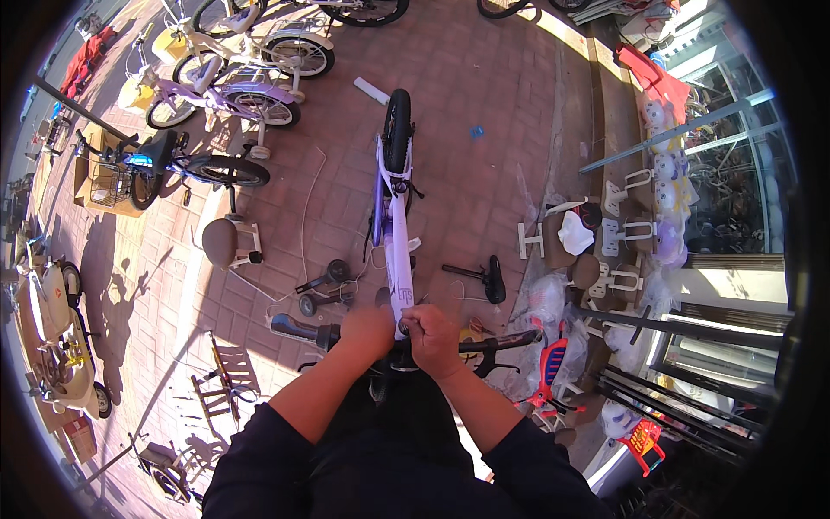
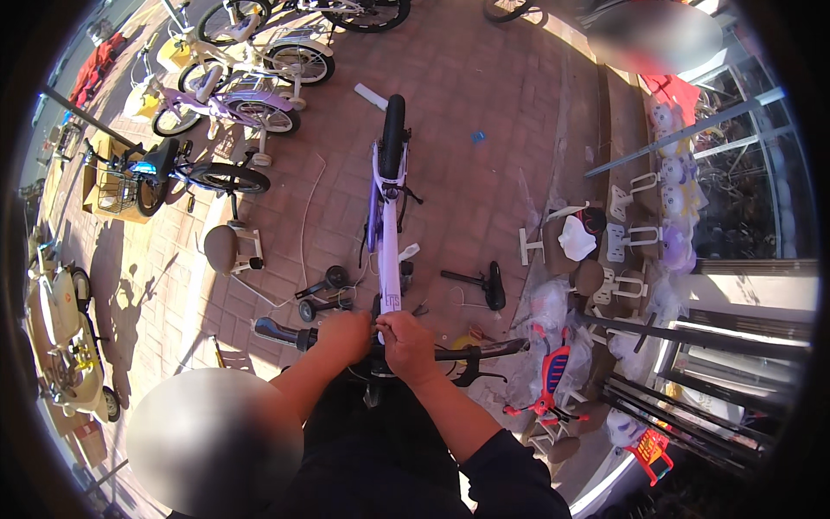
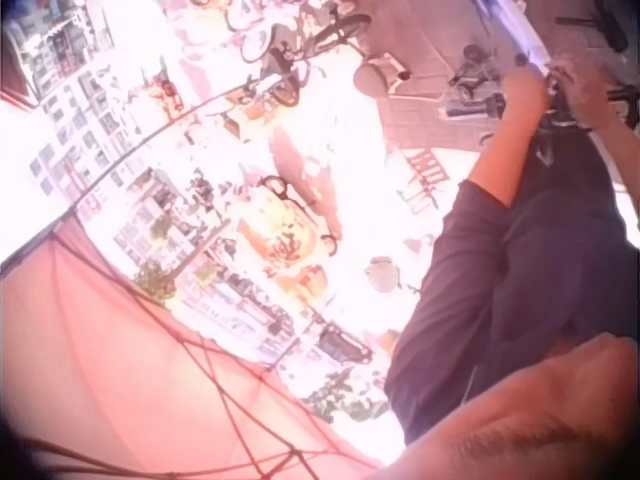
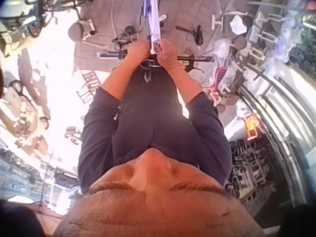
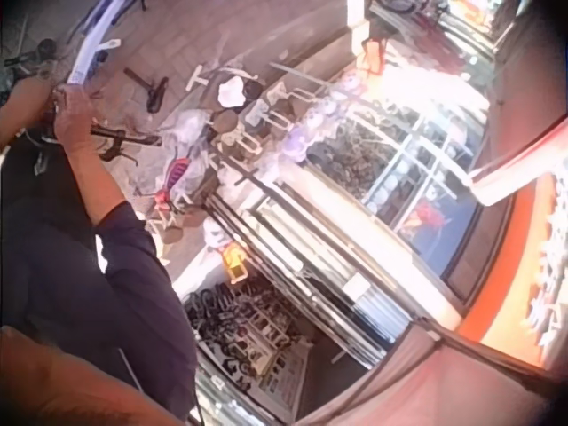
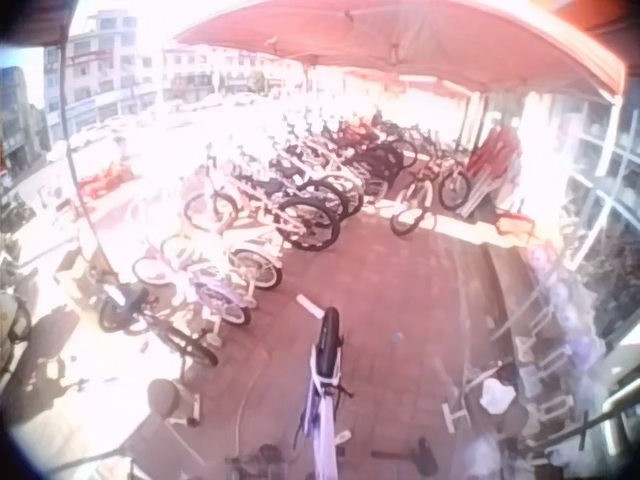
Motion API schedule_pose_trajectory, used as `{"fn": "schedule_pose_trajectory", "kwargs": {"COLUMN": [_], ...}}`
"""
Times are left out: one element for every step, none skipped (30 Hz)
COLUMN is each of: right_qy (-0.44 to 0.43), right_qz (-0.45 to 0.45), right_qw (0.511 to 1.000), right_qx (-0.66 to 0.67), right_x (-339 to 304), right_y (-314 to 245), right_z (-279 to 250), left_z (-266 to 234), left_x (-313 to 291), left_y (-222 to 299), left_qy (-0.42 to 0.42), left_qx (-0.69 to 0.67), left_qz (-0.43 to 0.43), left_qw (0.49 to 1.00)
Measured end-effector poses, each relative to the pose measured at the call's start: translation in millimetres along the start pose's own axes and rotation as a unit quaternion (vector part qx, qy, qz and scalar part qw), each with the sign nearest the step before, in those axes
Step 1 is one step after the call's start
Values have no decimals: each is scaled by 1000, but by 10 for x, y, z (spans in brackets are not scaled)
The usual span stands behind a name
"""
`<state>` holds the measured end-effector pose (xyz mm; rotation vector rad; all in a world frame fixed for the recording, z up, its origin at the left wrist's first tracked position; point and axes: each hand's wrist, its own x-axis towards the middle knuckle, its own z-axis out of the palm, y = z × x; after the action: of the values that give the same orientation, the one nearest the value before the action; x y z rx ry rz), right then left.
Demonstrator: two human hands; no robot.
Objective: The person assembles a purple bicycle by attaching the handlebars and tightening bolts with a wrench. They then flip the bike and install the pedals using a wrench.
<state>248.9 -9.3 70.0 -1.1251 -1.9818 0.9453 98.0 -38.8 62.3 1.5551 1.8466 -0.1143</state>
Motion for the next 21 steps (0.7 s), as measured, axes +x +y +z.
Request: {"fn": "schedule_pose_trajectory", "kwargs": {"right_qy": [-14,-28,-44,-82,-96,-109,-125,-130,-135,-142,-125,-108,-92,-55,-18,15,52,86,83,63,45], "right_qz": [0,0,-1,7,-9,-25,-43,-48,-54,-60,-74,-88,-105,-97,-87,-68,-42,-4,39,114,185], "right_qw": [1000,1000,999,997,995,994,991,990,988,986,988,990,990,994,996,998,997,989,976,955,924], "right_qx": [-4,-7,-10,10,10,9,11,28,44,63,42,21,0,9,18,-8,-43,-121,-195,-265,-333], "right_x": [2,9,9,121,209,291,350,395,431,468,497,519,562,596,626,679,691,656,618,524,405], "right_y": [11,19,18,-21,-17,9,19,6,-10,-44,-72,-102,-149,-192,-226,-259,-204,-22,109,290,463], "right_z": [9,30,56,100,147,200,267,313,351,377,376,364,357,325,259,140,-74,-287,-578,-863,-1089], "left_z": [-27,-52,-75,-110,-122,-128,-137,-253,-277,-279,-280,-277,-237,-198,-163,-216,-291,-364,-423,-489,-488], "left_x": [-49,-87,-122,-152,-151,-140,-153,-181,-161,-147,-131,-113,-100,-88,-87,-140,-165,-217,-279,-337,-395], "left_y": [-13,-47,-103,-167,-241,-322,-401,-412,-449,-513,-560,-593,-633,-669,-714,-762,-787,-839,-998,-1203,-1417], "left_qy": [-20,-34,-47,-58,-54,-50,-46,-52,-55,-59,-62,-69,-58,-47,-36,22,75,128,207,287,293], "left_qx": [47,53,58,64,76,88,99,104,110,115,120,110,106,102,99,93,85,78,75,72,74], "left_qz": [25,35,44,50,53,56,55,49,49,47,45,44,46,48,51,41,43,42,10,-21,-101], "left_qw": [998,997,996,995,994,993,992,992,991,991,990,991,992,992,993,995,993,988,975,955,948]}}
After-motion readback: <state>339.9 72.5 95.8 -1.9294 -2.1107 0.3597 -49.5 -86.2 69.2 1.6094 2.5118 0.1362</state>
